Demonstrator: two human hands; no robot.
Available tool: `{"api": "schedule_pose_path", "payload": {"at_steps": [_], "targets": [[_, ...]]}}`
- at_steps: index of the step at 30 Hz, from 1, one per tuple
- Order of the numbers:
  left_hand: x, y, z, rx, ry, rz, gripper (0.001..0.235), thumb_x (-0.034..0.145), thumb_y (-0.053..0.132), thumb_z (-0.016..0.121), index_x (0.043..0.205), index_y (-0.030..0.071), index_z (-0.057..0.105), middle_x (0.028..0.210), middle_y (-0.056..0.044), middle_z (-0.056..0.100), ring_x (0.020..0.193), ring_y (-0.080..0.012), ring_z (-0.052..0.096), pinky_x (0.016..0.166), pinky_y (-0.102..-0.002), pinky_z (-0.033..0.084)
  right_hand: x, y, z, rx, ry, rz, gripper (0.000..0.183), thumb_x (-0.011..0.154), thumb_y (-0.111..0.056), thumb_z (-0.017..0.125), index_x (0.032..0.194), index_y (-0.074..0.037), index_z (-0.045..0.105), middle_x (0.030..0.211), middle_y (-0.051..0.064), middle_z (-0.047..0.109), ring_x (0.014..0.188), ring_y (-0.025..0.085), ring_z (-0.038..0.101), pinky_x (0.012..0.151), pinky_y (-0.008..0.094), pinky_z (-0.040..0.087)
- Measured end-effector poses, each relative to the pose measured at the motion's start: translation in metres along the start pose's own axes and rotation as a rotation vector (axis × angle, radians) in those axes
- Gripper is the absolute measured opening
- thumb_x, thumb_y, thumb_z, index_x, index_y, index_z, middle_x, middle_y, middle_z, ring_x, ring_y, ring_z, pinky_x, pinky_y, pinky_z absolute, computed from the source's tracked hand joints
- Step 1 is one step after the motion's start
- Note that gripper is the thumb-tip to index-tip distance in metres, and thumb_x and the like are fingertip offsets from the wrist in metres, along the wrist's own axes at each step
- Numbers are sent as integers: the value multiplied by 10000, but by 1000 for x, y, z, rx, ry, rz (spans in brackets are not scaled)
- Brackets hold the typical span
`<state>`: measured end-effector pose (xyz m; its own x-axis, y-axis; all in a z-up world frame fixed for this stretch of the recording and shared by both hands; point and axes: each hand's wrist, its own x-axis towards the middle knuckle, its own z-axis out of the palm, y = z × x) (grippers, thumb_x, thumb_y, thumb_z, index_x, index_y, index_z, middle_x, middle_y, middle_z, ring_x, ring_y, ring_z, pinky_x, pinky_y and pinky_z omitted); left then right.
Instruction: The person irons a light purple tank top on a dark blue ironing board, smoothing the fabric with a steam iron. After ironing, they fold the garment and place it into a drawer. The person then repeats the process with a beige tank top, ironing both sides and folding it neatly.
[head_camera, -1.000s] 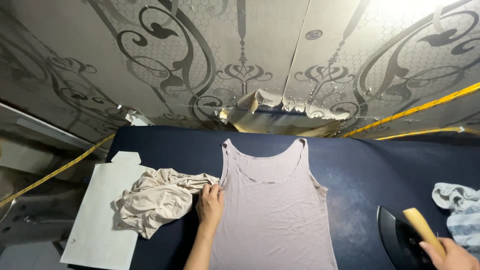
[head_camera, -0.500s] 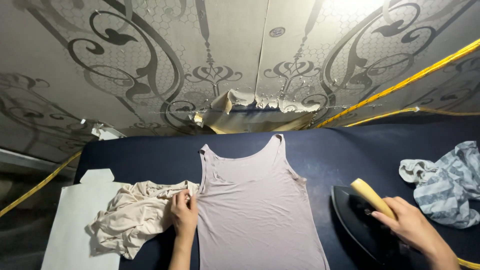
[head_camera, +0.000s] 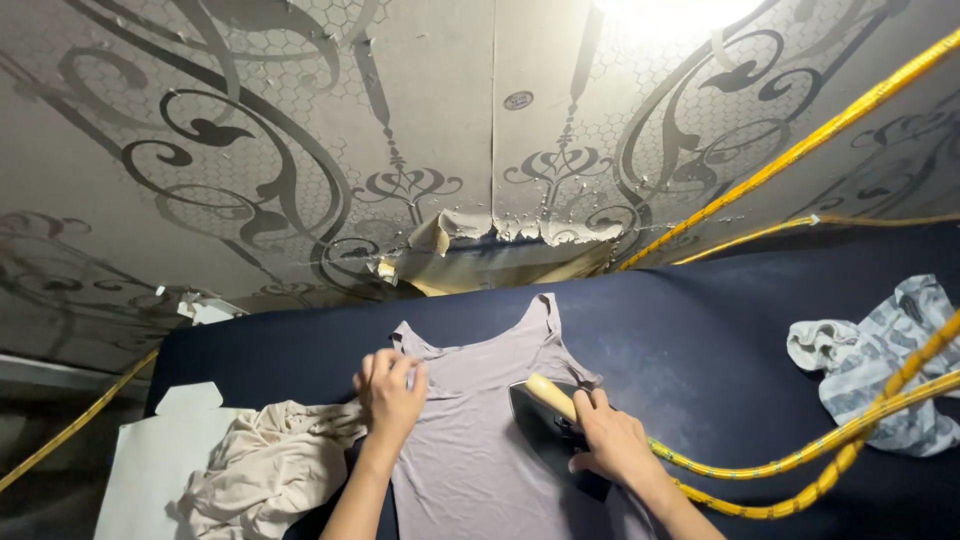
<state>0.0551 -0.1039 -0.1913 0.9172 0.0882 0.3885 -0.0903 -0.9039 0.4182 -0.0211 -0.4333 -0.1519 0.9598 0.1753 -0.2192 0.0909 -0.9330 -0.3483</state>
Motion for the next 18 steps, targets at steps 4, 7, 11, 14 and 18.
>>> {"api": "schedule_pose_path", "payload": {"at_steps": [4,7,11,14,18], "targets": [[52,48,64,-256,-118,173,185,795,343,786,829,165,748,960,-17,648,1017,-258,579,838,-448,433,-1,-9,14,-13,115,155,392,828,-358,742,1025,-125,496,918,120,703,880,384,693,727,526,538],[88,96,123,-252,-352,184,316,847,446,766,939,144,754,1032,-69,656,1095,-306,564,897,-495,433,1,-3,16,23,126,162,295,870,-317,714,973,-121,518,885,118,716,865,381,700,730,523,537],[119,141,195,-202,-543,90,434,850,528,792,999,124,745,1112,-104,655,1160,-325,553,955,-518,422,6,11,5,76,81,76,365,843,-354,738,992,-111,509,867,130,699,864,397,683,725,528,525],[136,146,249,-124,-671,39,320,800,422,813,955,145,779,1090,-97,709,1117,-302,626,980,-509,441,14,30,13,194,-53,11,451,832,-441,774,972,-105,508,834,137,666,848,391,671,732,506,524],[165,138,255,-311,-715,68,176,742,292,837,855,160,806,899,-75,772,892,-259,732,851,-416,551,21,49,34,297,-81,-52,400,846,-411,772,1034,-130,557,921,123,631,860,376,675,738,480,531]]}}
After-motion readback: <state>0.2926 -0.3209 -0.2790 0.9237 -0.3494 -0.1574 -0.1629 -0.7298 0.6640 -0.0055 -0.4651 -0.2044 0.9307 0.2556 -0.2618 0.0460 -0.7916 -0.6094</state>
